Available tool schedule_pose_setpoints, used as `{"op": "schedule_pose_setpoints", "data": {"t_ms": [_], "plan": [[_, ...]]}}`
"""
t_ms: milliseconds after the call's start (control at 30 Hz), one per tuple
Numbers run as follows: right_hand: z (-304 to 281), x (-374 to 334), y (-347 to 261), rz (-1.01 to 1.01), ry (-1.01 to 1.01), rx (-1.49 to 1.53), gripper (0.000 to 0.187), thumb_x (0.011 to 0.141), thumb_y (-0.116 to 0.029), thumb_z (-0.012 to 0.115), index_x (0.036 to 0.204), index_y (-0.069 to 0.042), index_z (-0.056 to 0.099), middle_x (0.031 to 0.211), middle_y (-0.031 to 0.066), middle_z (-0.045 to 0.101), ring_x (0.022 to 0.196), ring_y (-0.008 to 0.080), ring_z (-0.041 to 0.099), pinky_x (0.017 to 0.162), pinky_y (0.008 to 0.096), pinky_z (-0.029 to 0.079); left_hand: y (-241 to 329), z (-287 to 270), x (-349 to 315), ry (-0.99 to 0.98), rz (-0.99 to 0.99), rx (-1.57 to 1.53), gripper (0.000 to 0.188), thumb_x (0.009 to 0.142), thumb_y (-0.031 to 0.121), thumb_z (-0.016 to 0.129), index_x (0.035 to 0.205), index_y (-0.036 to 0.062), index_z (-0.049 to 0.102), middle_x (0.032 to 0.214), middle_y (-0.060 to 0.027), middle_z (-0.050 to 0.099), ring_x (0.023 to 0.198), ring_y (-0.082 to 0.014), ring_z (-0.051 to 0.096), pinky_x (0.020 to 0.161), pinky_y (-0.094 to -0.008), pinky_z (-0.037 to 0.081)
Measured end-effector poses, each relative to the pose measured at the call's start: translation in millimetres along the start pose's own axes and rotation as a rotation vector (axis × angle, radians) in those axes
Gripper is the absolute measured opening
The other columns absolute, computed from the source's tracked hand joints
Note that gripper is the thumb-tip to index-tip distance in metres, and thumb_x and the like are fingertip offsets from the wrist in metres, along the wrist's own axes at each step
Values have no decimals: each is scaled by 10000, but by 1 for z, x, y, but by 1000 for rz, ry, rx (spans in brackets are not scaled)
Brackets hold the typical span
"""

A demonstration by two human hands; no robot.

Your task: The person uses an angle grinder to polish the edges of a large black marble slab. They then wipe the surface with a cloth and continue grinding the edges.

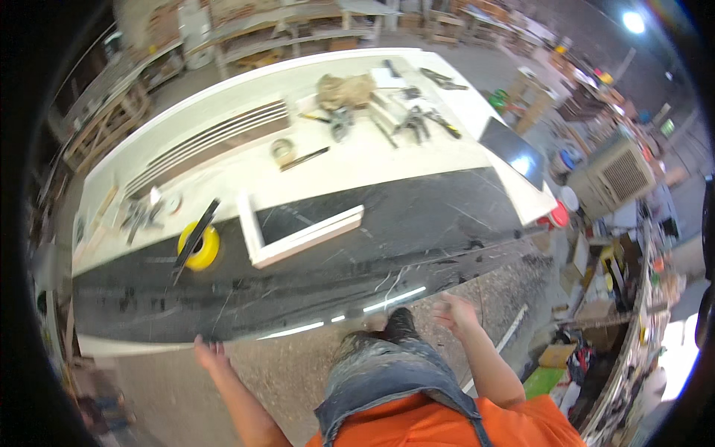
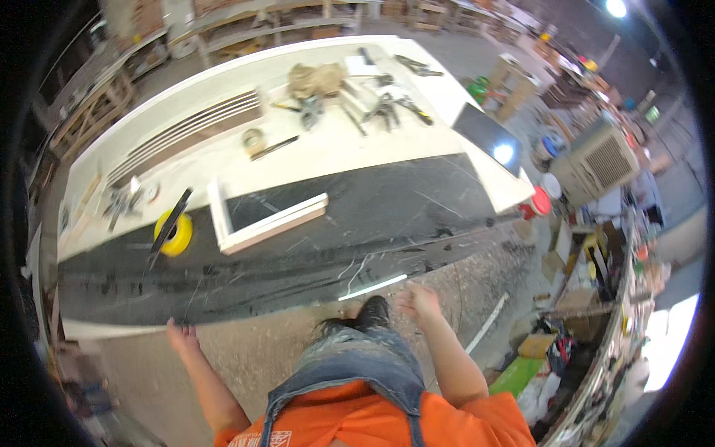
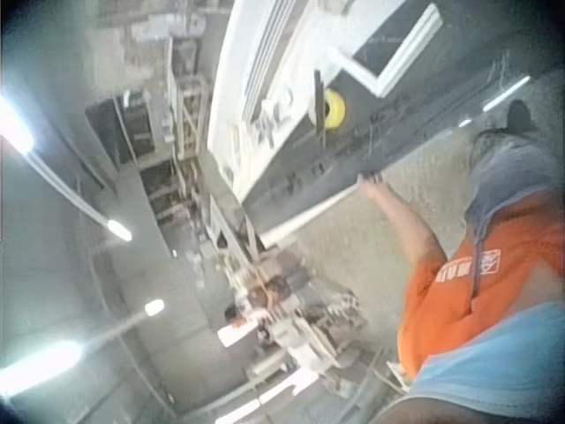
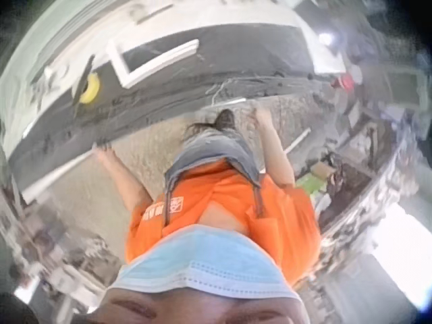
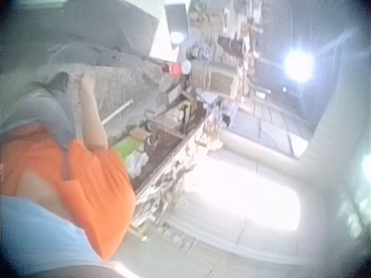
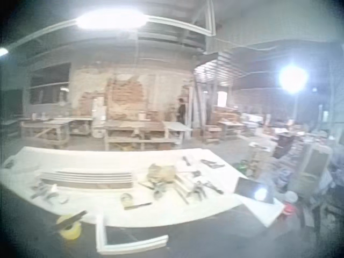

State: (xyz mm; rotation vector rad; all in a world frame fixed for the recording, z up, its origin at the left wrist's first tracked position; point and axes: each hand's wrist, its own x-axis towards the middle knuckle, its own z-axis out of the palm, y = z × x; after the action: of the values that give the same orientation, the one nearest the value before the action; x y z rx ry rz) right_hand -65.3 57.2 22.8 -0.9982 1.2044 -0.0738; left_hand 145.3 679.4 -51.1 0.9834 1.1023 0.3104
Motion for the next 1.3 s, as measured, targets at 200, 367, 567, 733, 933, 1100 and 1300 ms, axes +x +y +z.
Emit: {"op": "schedule_pose_setpoints", "data": {"t_ms": [200,367,567,733,933,1100,1300], "plan": [[13,31,11,-71,78,-239,255,999,-288,661,974,-34,656,717,61,601,669,209,650,543,349,521,13,7,-4,8,-21,-8,545,946,367,644,1370,34,562,1337,-126,594,1126,-247,584,990,-426,467],[8,33,31,-166,227,-487,344,980,-298,674,765,-30,668,646,60,615,602,192,611,555,377,481,21,6,8,-52,-55,20,437,940,365,589,1257,66,624,1158,-77,678,987,-222,625,848,-439,514],[18,19,15,-203,270,-674,397,965,-338,678,776,12,688,677,103,651,619,206,598,634,398,477,43,-15,58,93,-120,332,263,913,271,577,1015,59,695,976,-78,737,841,-256,694,747,-312,544],[35,15,-20,-164,254,-648,438,942,-386,644,794,22,704,806,259,691,804,432,679,750,507,509,29,-18,13,-324,224,355,491,852,367,668,1239,79,577,1146,-66,701,854,-217,662,628,-282,490],[40,30,-23,-178,246,-724,425,937,-371,645,818,29,722,852,250,715,858,443,689,792,512,519,38,-13,16,-421,332,506,673,838,430,696,1355,81,443,1230,-93,650,919,-230,653,655,-313,520],[51,21,-42,-168,210,-741,406,926,-366,654,875,27,742,946,267,726,940,445,694,842,514,526,45,-35,64,-716,620,697,687,850,420,681,1386,86,410,1215,-147,617,978,-264,640,736,-359,545],[51,33,-37,-178,246,-807,389,920,-349,650,937,25,751,1006,282,720,998,457,689,881,519,533,34,-21,52,-518,527,671,708,818,352,630,1421,78,379,1190,-175,589,913,-273,627,716,-377,547]]}}
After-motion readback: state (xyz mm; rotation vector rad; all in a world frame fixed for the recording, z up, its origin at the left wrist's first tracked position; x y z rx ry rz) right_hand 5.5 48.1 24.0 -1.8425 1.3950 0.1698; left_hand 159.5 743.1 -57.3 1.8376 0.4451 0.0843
